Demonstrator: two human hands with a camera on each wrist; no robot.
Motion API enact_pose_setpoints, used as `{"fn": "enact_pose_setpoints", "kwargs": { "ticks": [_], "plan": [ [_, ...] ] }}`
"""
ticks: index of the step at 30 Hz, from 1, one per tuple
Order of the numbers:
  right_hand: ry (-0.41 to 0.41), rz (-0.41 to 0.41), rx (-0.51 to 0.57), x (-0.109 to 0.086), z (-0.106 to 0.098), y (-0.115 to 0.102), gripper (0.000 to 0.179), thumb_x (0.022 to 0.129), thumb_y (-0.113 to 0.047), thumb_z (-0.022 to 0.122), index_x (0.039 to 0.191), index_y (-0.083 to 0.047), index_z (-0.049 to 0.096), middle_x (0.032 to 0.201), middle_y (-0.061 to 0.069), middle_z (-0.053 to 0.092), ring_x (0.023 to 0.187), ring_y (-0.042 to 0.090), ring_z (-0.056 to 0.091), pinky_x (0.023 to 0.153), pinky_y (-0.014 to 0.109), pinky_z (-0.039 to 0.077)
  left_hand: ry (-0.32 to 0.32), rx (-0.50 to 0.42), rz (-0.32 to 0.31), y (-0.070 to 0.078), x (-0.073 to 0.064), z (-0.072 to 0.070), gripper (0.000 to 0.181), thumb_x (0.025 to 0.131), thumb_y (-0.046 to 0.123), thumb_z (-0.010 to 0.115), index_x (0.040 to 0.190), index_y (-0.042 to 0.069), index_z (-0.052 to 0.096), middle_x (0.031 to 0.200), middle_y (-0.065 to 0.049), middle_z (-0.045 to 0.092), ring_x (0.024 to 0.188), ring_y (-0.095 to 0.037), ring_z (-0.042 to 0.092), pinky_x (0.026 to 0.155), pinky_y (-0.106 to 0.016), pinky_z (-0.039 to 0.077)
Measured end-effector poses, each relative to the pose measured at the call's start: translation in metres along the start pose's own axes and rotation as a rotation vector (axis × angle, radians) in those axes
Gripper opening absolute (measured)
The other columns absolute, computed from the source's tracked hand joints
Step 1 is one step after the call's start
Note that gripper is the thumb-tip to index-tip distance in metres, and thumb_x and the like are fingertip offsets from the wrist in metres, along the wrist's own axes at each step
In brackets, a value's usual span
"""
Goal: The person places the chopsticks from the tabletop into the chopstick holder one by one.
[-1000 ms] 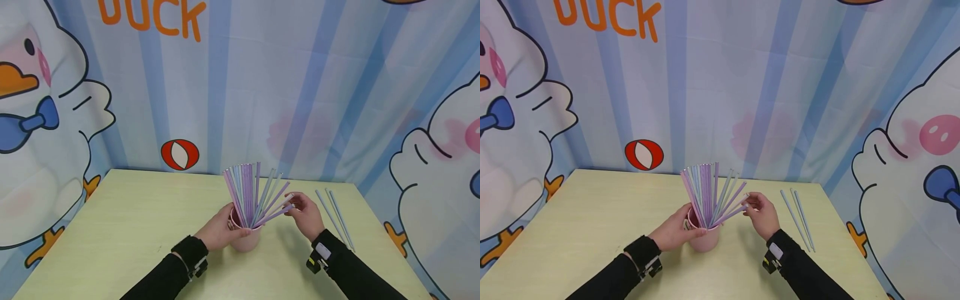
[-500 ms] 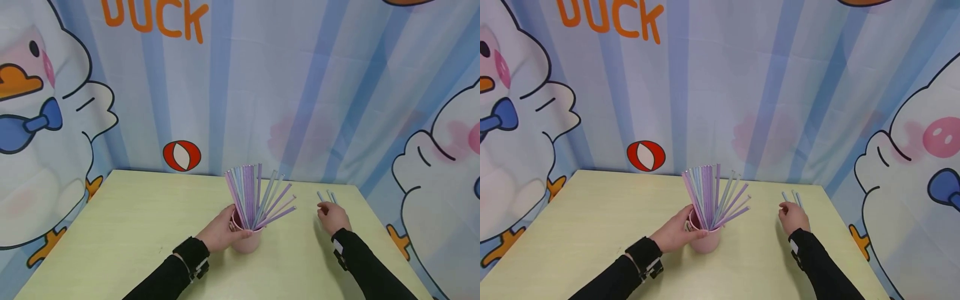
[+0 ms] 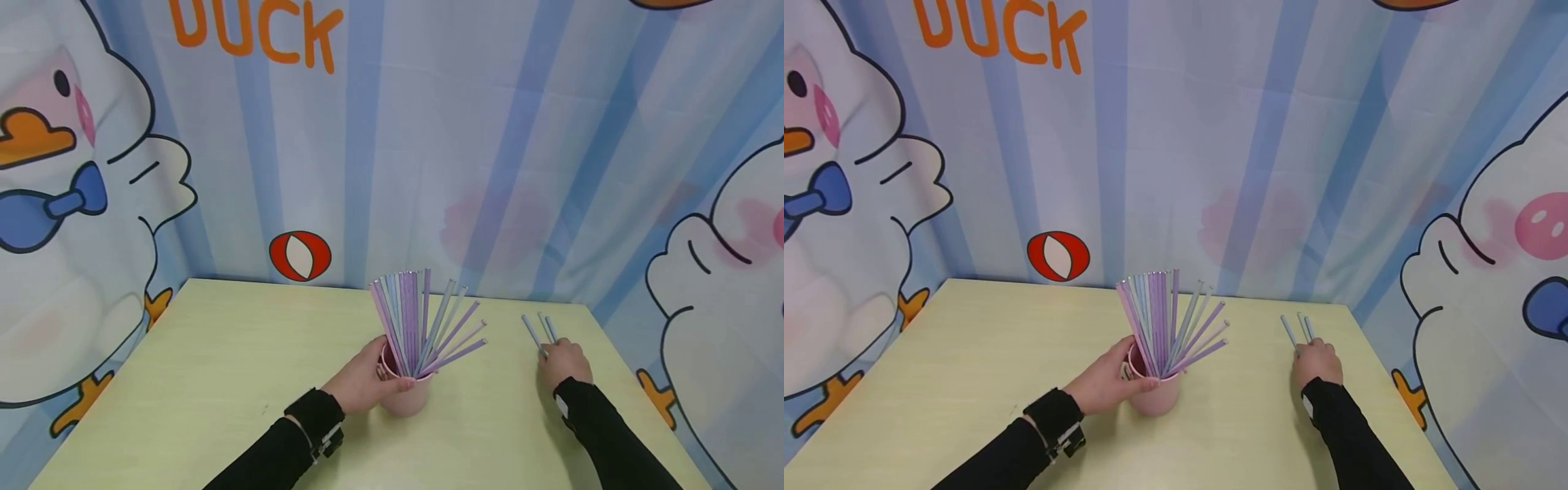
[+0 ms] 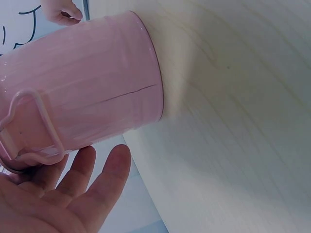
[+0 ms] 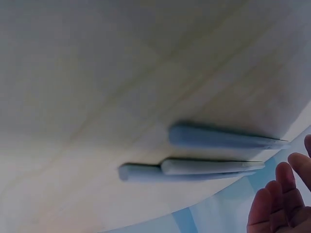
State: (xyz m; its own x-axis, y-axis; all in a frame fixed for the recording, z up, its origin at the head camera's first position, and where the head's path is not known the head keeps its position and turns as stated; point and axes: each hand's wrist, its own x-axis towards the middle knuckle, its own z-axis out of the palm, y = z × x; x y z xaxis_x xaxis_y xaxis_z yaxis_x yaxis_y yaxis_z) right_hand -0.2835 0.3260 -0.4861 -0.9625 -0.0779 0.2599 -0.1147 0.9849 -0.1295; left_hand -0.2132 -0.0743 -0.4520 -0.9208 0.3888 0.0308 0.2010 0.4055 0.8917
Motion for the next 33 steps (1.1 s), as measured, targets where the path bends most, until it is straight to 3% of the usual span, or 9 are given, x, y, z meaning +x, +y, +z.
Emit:
{"fn": "enact_pose_setpoints", "kwargs": {
  "ticks": [11, 17, 22, 26, 30, 33],
  "plan": [
    [-0.048, -0.010, -0.076, -0.004, 0.009, 0.006, 0.023, 0.095, -0.010, 0.058, 0.110, 0.005, 0.066, 0.096, 0.028, 0.053, 0.087, 0.046, 0.051, 0.070, 0.054, 0.046, -0.005, -0.002, 0.013, 0.000, 0.000, 0.002, 0.083, 0.080, 0.045, 0.077, 0.146, 0.021, 0.033, 0.140, 0.002, 0.045, 0.123, -0.017, 0.048, 0.105, -0.044, 0.038],
    [-0.052, -0.009, -0.057, -0.005, 0.009, 0.004, 0.026, 0.091, -0.010, 0.065, 0.113, 0.003, 0.068, 0.100, 0.027, 0.054, 0.091, 0.045, 0.051, 0.073, 0.054, 0.045, -0.001, -0.003, 0.005, 0.000, 0.000, 0.002, 0.082, 0.080, 0.046, 0.077, 0.146, 0.022, 0.033, 0.139, 0.003, 0.045, 0.123, -0.016, 0.048, 0.106, -0.044, 0.038],
    [-0.038, -0.042, -0.019, -0.003, 0.009, -0.003, 0.020, 0.087, -0.014, 0.070, 0.101, 0.002, 0.072, 0.091, 0.019, 0.058, 0.084, 0.042, 0.054, 0.073, 0.052, 0.047, 0.002, -0.001, 0.005, 0.000, -0.001, 0.001, 0.083, 0.080, 0.046, 0.077, 0.146, 0.022, 0.034, 0.139, 0.002, 0.045, 0.123, -0.017, 0.048, 0.106, -0.045, 0.037],
    [-0.049, -0.044, 0.062, -0.001, 0.010, -0.008, 0.016, 0.085, -0.015, 0.073, 0.091, -0.001, 0.071, 0.078, 0.009, 0.060, 0.071, 0.030, 0.056, 0.066, 0.045, 0.048, 0.001, -0.004, 0.012, 0.001, -0.001, 0.000, 0.082, 0.080, 0.046, 0.077, 0.146, 0.022, 0.034, 0.139, 0.002, 0.046, 0.123, -0.016, 0.048, 0.106, -0.044, 0.037],
    [-0.074, -0.016, 0.150, -0.002, 0.010, -0.016, 0.013, 0.086, -0.016, 0.073, 0.080, -0.006, 0.067, 0.067, 0.002, 0.057, 0.059, 0.019, 0.050, 0.056, 0.037, 0.042, 0.001, -0.001, 0.019, 0.000, -0.001, -0.001, 0.082, 0.080, 0.046, 0.077, 0.146, 0.022, 0.034, 0.139, 0.002, 0.045, 0.122, -0.016, 0.048, 0.106, -0.044, 0.037],
    [-0.087, -0.011, 0.162, -0.003, 0.010, -0.022, 0.017, 0.086, -0.015, 0.072, 0.075, -0.009, 0.062, 0.064, 0.000, 0.052, 0.056, 0.018, 0.046, 0.054, 0.036, 0.039, 0.003, 0.001, 0.018, 0.000, -0.001, -0.001, 0.083, 0.080, 0.047, 0.077, 0.146, 0.021, 0.033, 0.140, 0.001, 0.045, 0.123, -0.017, 0.047, 0.106, -0.044, 0.037]
  ]
}}
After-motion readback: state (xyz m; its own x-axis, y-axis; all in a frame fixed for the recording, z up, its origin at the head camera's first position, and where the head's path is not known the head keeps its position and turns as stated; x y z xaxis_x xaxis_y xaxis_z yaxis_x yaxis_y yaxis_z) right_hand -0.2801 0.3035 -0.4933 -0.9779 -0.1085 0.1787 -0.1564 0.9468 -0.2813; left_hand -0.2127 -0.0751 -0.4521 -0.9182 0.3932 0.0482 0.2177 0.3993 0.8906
